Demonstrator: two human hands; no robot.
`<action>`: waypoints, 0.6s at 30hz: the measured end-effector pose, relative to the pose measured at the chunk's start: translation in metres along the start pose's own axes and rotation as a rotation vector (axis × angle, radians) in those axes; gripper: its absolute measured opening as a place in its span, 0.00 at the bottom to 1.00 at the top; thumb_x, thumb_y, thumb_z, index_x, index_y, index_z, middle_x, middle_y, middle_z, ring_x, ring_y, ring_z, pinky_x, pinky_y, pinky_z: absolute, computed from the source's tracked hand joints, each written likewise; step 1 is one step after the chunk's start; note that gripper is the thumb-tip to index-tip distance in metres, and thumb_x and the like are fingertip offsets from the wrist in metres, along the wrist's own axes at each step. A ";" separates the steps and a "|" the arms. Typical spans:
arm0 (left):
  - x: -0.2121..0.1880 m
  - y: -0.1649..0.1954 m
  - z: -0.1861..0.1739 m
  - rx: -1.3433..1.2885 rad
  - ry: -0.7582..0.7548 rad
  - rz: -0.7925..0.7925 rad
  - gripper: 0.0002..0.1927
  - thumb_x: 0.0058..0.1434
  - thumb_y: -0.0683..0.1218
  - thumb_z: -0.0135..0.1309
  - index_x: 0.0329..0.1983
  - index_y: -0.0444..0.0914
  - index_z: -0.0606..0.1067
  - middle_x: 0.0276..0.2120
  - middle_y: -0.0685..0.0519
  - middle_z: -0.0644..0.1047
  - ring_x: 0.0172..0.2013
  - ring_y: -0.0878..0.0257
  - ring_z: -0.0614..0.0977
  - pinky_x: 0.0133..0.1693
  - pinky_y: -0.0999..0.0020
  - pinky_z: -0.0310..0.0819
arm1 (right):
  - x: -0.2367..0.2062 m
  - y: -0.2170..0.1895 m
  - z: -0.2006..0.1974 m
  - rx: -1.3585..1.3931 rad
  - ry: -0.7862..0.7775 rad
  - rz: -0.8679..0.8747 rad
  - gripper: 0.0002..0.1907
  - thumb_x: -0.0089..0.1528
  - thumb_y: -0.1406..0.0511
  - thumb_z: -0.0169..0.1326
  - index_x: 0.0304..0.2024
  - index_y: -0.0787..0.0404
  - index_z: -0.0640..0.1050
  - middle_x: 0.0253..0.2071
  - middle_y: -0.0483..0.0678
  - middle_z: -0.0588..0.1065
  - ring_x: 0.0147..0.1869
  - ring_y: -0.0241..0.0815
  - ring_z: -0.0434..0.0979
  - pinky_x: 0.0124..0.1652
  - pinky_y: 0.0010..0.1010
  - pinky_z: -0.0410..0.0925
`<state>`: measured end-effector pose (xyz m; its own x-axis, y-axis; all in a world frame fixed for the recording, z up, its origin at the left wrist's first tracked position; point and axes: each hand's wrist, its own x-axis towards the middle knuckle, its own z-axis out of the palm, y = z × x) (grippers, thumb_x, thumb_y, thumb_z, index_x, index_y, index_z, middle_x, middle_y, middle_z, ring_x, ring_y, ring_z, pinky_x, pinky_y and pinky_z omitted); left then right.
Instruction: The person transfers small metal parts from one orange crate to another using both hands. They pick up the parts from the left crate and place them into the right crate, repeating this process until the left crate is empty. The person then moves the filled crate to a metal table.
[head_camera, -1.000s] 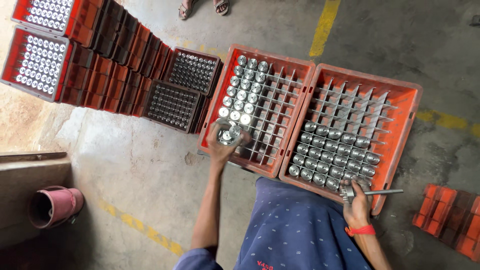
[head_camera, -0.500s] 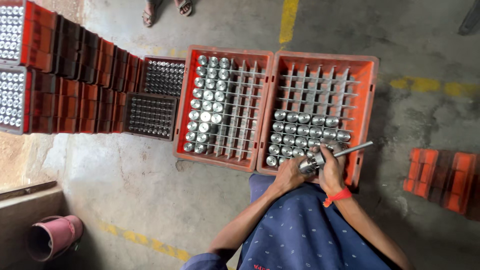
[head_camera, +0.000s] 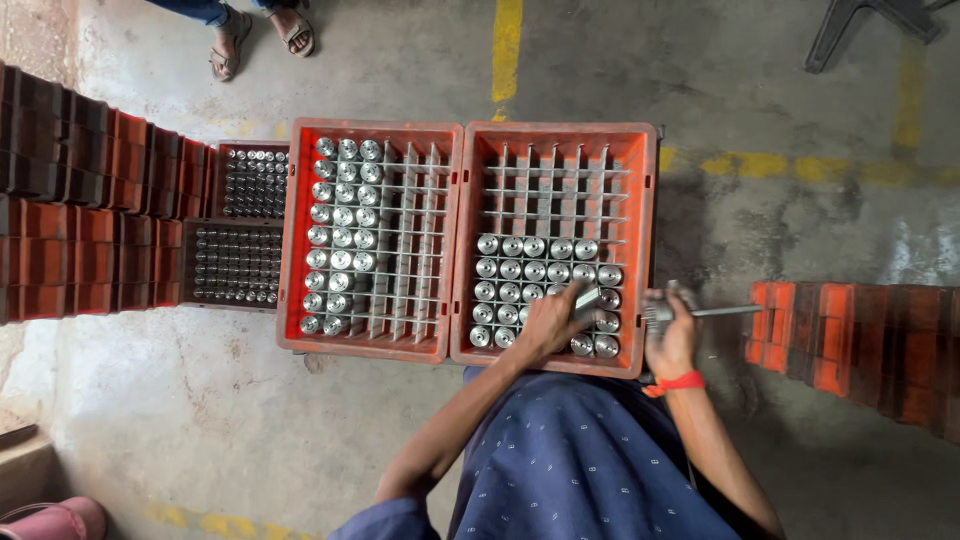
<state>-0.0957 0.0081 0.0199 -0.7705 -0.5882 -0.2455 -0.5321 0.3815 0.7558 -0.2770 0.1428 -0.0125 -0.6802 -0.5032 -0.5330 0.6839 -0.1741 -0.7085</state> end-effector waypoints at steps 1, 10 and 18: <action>0.015 -0.002 0.000 0.057 0.002 0.012 0.38 0.67 0.63 0.53 0.73 0.41 0.61 0.48 0.37 0.80 0.37 0.42 0.84 0.39 0.49 0.79 | 0.006 -0.010 -0.008 0.054 0.024 0.013 0.05 0.68 0.71 0.51 0.46 0.58 0.76 0.35 0.45 0.77 0.43 0.40 0.79 0.46 0.33 0.73; 0.064 -0.016 0.020 0.337 0.259 0.458 0.39 0.52 0.33 0.48 0.71 0.40 0.64 0.60 0.42 0.73 0.52 0.47 0.80 0.47 0.59 0.81 | -0.009 0.001 -0.020 0.061 0.042 0.052 0.05 0.69 0.70 0.51 0.47 0.58 0.76 0.34 0.45 0.76 0.43 0.42 0.80 0.45 0.35 0.74; -0.029 -0.058 -0.053 0.142 0.456 0.440 0.22 0.55 0.39 0.54 0.55 0.38 0.76 0.43 0.49 0.79 0.43 0.50 0.79 0.45 0.55 0.75 | -0.022 0.001 -0.037 0.213 -0.041 0.153 0.05 0.74 0.66 0.51 0.50 0.60 0.75 0.38 0.49 0.78 0.47 0.44 0.78 0.51 0.35 0.74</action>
<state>-0.0241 -0.0344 0.0155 -0.7174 -0.5871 0.3750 -0.2656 0.7282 0.6318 -0.2712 0.1854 -0.0184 -0.5562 -0.5704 -0.6043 0.8212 -0.2655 -0.5052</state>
